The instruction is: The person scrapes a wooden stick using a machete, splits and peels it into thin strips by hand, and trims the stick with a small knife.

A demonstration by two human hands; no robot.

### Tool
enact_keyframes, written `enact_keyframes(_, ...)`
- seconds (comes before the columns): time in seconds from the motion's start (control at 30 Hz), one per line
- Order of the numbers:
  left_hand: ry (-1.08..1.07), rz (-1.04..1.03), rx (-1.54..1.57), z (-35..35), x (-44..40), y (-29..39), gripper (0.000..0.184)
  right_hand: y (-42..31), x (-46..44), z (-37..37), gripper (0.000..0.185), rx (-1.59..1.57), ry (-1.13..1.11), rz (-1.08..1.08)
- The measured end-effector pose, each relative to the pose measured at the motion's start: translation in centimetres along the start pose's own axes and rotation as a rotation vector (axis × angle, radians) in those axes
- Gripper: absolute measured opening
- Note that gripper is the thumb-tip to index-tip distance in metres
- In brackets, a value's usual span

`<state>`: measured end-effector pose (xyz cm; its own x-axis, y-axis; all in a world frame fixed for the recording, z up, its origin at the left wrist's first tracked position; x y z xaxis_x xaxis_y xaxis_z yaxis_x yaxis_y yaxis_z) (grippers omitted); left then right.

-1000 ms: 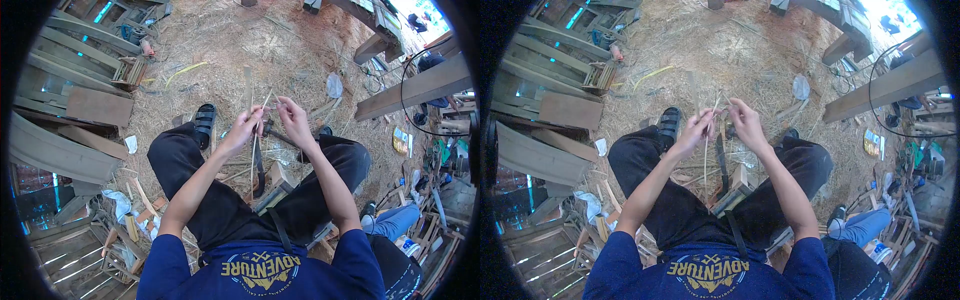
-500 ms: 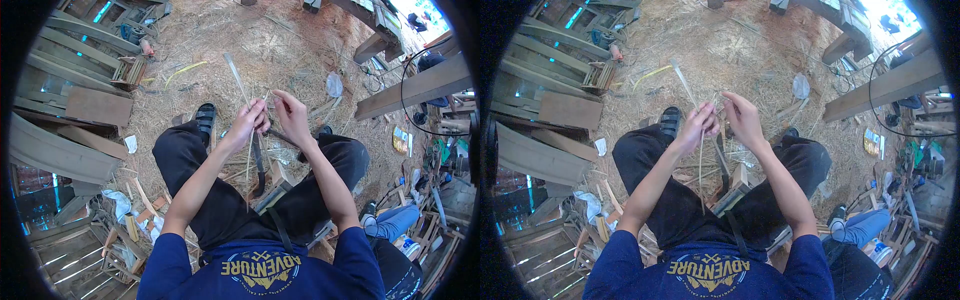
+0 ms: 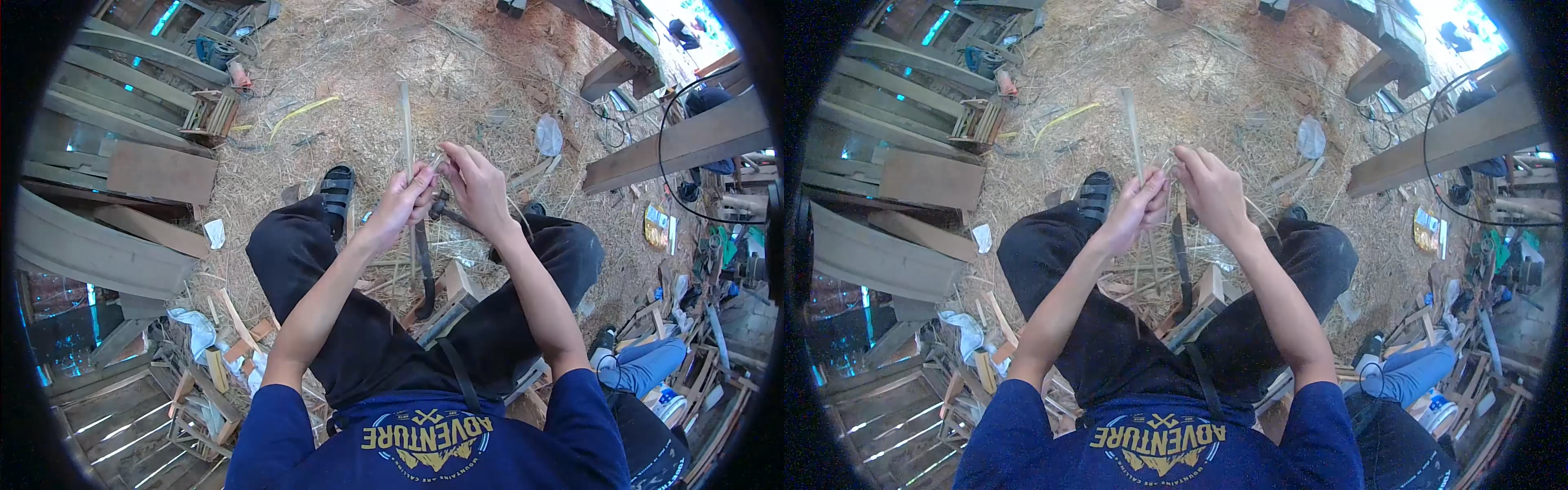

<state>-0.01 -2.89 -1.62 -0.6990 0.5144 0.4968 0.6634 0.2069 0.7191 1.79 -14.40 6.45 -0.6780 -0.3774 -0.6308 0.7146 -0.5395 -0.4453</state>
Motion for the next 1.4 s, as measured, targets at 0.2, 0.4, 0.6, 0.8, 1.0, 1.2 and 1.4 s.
enact_keyframes(0.2,0.018,0.064,-0.103,1.5,-0.1,-0.6,0.025,0.3,0.9,-0.6,0.026,0.032,-0.132,0.071)
enact_keyframes(0.4,-0.072,0.077,-0.118,1.2,-0.1,-1.8,0.029,0.3,1.7,-0.5,0.025,0.059,-0.141,0.118)
enact_keyframes(0.6,-0.058,0.109,-0.145,1.0,0.2,-1.8,0.028,0.9,2.3,-1.0,0.021,0.058,-0.158,0.112)
enact_keyframes(0.8,-0.051,0.053,-0.092,0.6,0.0,-1.9,0.027,1.2,2.4,-1.3,0.007,0.054,-0.15,0.102)
enact_keyframes(1.0,-0.057,0.029,-0.141,-0.1,1.6,-1.4,0.027,0.2,2.8,-0.7,0.014,0.066,-0.152,0.159)
enact_keyframes(1.2,-0.041,0.12,-0.278,0.5,2.8,-3.0,0.028,-0.7,4.5,-0.4,0.031,0.049,-0.197,0.267)
enact_keyframes(1.4,-0.068,0.067,-0.485,0.1,2.8,-3.9,0.029,-1.1,5.8,0.0,0.042,0.03,-0.309,0.399)
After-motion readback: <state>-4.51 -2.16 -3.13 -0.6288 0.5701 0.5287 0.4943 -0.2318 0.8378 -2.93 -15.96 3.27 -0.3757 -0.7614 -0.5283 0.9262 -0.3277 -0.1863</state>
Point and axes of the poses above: each hand's wrist, its own x-axis away from the middle knuckle, its own z-axis out of the back of the hand, y = z × x, the point moved 9 cm from there along -x, towards the middle knuckle, and after that the axes turned 15 degrees about z, right-handed, at the moved point
